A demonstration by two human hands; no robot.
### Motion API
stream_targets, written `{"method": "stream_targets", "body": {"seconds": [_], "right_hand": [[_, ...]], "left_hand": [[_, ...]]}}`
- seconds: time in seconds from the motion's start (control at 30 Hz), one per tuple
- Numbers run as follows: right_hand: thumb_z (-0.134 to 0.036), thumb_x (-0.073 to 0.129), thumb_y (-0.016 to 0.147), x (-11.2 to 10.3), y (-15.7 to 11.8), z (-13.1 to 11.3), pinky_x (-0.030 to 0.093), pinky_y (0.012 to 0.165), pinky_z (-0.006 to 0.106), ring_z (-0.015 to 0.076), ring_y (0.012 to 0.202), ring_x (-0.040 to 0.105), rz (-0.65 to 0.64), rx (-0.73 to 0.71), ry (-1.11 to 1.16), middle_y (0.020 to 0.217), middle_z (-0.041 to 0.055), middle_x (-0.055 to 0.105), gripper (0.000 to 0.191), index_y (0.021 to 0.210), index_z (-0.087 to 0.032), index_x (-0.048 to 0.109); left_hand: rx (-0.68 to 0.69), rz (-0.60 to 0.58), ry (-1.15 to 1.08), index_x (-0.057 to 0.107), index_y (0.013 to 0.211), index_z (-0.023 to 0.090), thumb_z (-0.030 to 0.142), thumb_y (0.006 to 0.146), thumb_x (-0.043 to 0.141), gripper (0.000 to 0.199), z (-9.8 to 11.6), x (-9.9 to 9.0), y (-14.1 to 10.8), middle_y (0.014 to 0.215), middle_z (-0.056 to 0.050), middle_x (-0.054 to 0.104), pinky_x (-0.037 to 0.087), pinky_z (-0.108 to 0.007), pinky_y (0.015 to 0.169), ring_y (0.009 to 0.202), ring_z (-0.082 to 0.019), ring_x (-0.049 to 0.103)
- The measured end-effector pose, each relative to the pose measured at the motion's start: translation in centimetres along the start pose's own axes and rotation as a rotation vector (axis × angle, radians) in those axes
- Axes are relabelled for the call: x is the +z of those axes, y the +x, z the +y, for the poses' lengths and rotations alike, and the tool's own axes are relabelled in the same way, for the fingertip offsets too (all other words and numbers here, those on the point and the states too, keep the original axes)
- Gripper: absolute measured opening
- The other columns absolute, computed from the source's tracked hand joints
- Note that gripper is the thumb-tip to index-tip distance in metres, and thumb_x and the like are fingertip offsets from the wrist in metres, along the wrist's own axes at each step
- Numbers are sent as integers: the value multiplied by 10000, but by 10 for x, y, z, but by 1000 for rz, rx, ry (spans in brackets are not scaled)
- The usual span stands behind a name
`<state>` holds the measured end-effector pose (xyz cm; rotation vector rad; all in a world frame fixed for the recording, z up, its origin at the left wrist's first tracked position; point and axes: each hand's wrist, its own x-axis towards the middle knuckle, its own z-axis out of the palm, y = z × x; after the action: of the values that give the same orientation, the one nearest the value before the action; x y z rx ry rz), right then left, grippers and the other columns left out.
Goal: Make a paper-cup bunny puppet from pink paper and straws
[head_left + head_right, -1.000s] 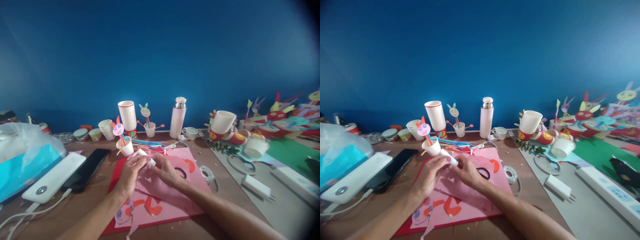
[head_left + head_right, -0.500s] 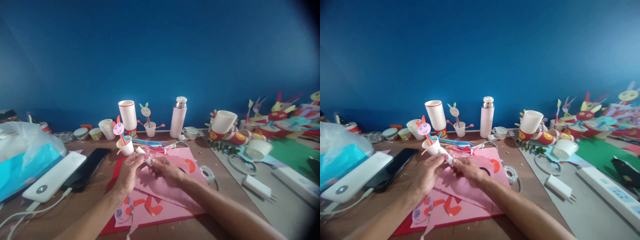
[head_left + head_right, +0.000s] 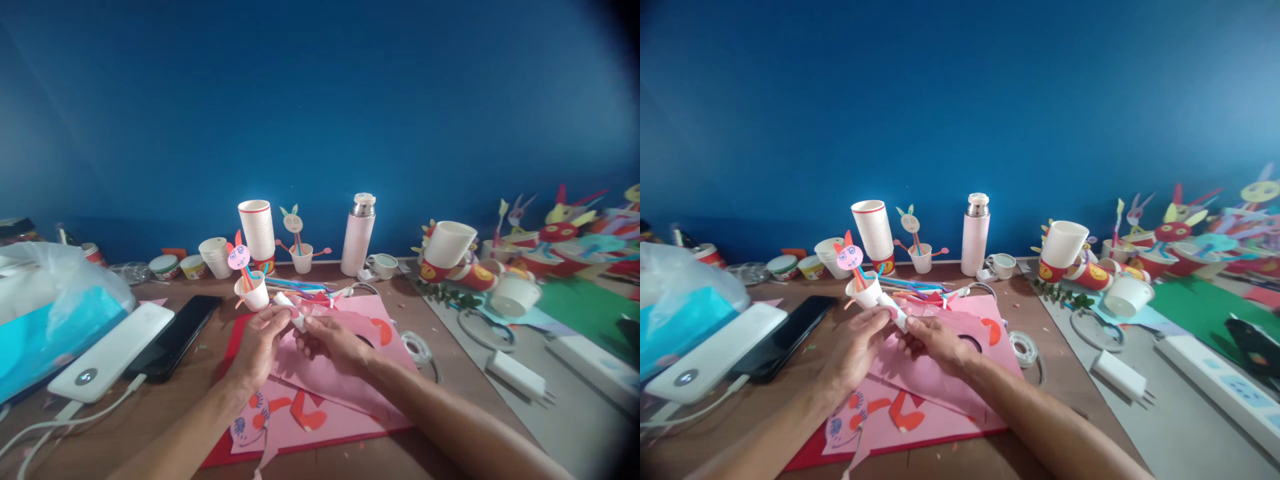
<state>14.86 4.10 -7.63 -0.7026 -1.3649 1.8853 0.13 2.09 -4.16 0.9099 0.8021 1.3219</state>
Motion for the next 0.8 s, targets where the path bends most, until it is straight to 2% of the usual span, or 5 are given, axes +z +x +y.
{"method": "stream_targets", "body": {"seconds": [0.13, 0.23, 0.5, 0.63, 0.8], "right_hand": [[-494, 549, 764, 1, 1, 0, 364, 550, 224, 89, 561, 446, 109, -131, -199, 625, -13, 513, 350, 689, -153, 536], [-461, 614, 724, 3, 0, -1, 352, 542, 215, 84, 562, 427, 182, -173, -265, 633, -28, 494, 312, 729, -160, 532], [-512, 354, 865, 2, -1, -2, 385, 591, 253, 120, 606, 506, -24, -28, 40, 673, 28, 553, 450, 776, -154, 612], [-474, 431, 850, 0, 1, 0, 340, 564, 233, 91, 563, 441, 3, -92, -53, 642, 8, 514, 384, 768, -142, 606], [-470, 564, 765, 1, 1, -2, 339, 572, 225, 89, 580, 401, 105, -161, -240, 639, -22, 462, 314, 727, -159, 543]], "left_hand": [[25, 29, 1, 684, 683, 152, 224, 678, 653, 79, 0, -1, 0, 805, -37, 661, 461, -253, 728, 768, -147, 585], [9, 46, -7, 690, 701, 147, 218, 677, 658, 81, -1, -2, 1, 779, -31, 654, 453, -238, 727, 766, -141, 584], [-7, -29, -40, 677, 717, 130, 213, 695, 636, 96, 3, 2, -1, 754, -48, 644, 464, -257, 600, 657, -143, 577], [5, -35, -56, 662, 671, 132, 215, 697, 634, 92, 5, 2, -3, 739, -38, 636, 477, -288, 619, 631, -141, 574], [22, 1, -16, 679, 685, 139, 211, 688, 648, 79, 2, -1, -2, 804, -45, 657, 455, -271, 737, 782, -164, 591]]}}
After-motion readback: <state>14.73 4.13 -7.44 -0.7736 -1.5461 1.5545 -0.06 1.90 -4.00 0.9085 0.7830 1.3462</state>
